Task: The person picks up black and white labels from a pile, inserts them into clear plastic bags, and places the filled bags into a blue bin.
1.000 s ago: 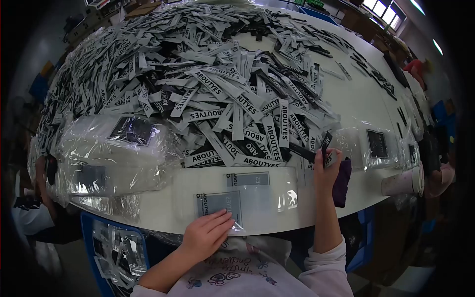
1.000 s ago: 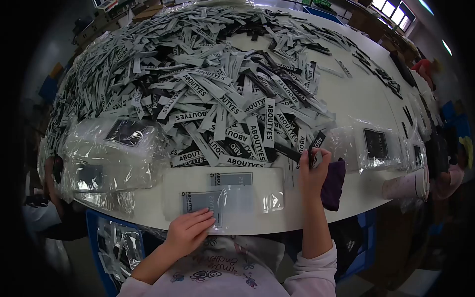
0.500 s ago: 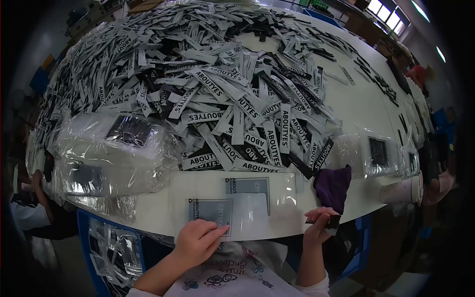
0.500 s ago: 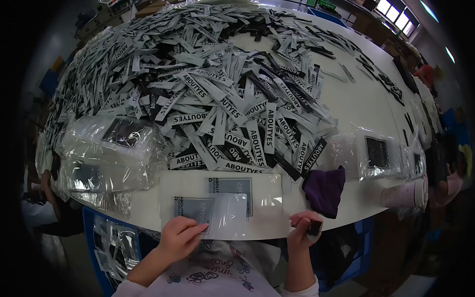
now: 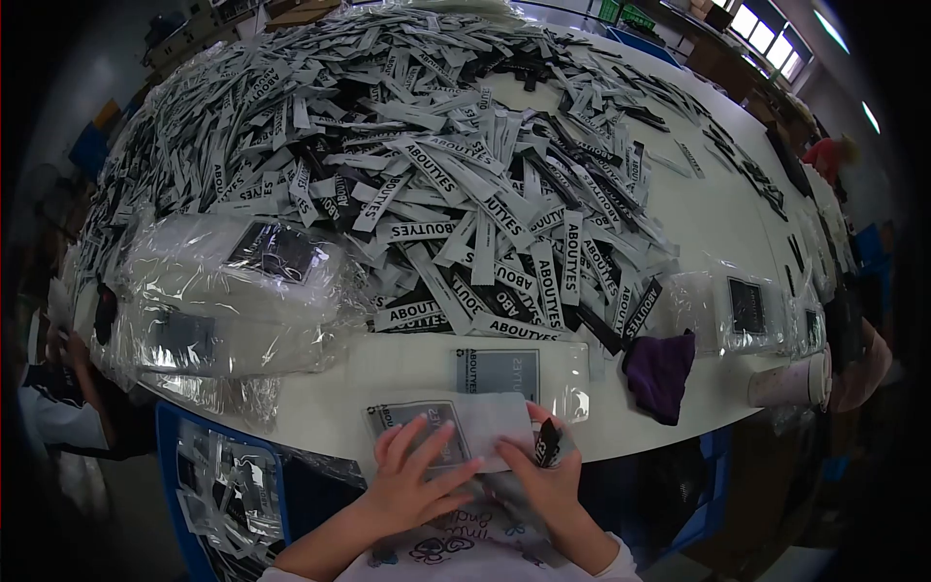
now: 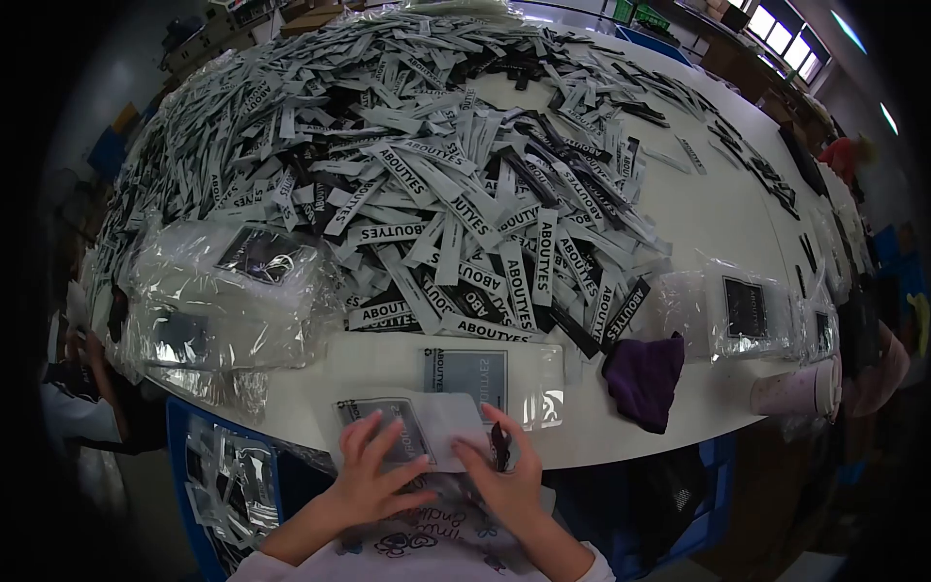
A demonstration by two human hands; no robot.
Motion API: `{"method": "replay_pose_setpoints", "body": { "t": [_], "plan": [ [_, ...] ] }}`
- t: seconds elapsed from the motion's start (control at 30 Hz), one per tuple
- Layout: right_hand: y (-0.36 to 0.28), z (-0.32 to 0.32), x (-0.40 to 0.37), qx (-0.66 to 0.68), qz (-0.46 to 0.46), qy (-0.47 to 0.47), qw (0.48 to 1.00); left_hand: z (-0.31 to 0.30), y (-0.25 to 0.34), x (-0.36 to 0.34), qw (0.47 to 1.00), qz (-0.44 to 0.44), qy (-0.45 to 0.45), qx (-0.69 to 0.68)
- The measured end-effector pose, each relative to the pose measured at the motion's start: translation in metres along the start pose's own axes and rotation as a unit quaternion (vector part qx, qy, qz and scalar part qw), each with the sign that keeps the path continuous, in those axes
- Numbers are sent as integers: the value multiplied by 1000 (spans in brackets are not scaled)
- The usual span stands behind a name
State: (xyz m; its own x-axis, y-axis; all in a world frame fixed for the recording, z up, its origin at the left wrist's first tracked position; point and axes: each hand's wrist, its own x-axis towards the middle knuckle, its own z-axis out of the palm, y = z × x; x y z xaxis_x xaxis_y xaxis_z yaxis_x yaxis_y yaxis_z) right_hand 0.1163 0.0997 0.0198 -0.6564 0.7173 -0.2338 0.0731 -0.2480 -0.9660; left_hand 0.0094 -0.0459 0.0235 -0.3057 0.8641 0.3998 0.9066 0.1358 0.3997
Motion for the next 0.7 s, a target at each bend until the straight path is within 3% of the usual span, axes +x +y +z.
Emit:
{"method": "replay_pose_setpoints", "body": {
  "t": [0.03,0.1,0.13,0.27,0.3,0.37,0.43,0.47,0.6,0.67,0.7],
  "plan": [
    [0,2,-6,1,1,-2,1000,11,-3,-8,992,-37,48,-115],
    [-1,4,-18,-194,-156,-164,955,17,-9,-10,994,-30,40,-99],
    [-8,12,-20,-193,-125,-216,949,17,-12,-8,996,-20,33,-84],
    [-2,11,-20,-228,-87,-138,960,4,-11,-7,994,3,-10,-112],
    [-1,10,-19,-212,-35,-120,969,3,-9,-8,994,2,-6,-110],
    [-2,13,-16,-198,18,-106,974,2,-5,-11,999,-10,-26,-27],
    [-8,23,-16,-161,-153,-150,963,8,-7,-4,999,-17,15,-41],
    [1,19,-18,-165,-159,-180,956,9,-9,1,997,-18,57,-55],
    [-7,14,-15,-153,-137,-226,952,1,-14,5,988,17,17,-153],
    [-18,8,-9,-146,-218,-340,903,1,-16,-3,975,74,36,-205],
    [-16,7,-9,-145,-216,-340,903,0,-14,-4,976,73,51,-200]
  ]
}}
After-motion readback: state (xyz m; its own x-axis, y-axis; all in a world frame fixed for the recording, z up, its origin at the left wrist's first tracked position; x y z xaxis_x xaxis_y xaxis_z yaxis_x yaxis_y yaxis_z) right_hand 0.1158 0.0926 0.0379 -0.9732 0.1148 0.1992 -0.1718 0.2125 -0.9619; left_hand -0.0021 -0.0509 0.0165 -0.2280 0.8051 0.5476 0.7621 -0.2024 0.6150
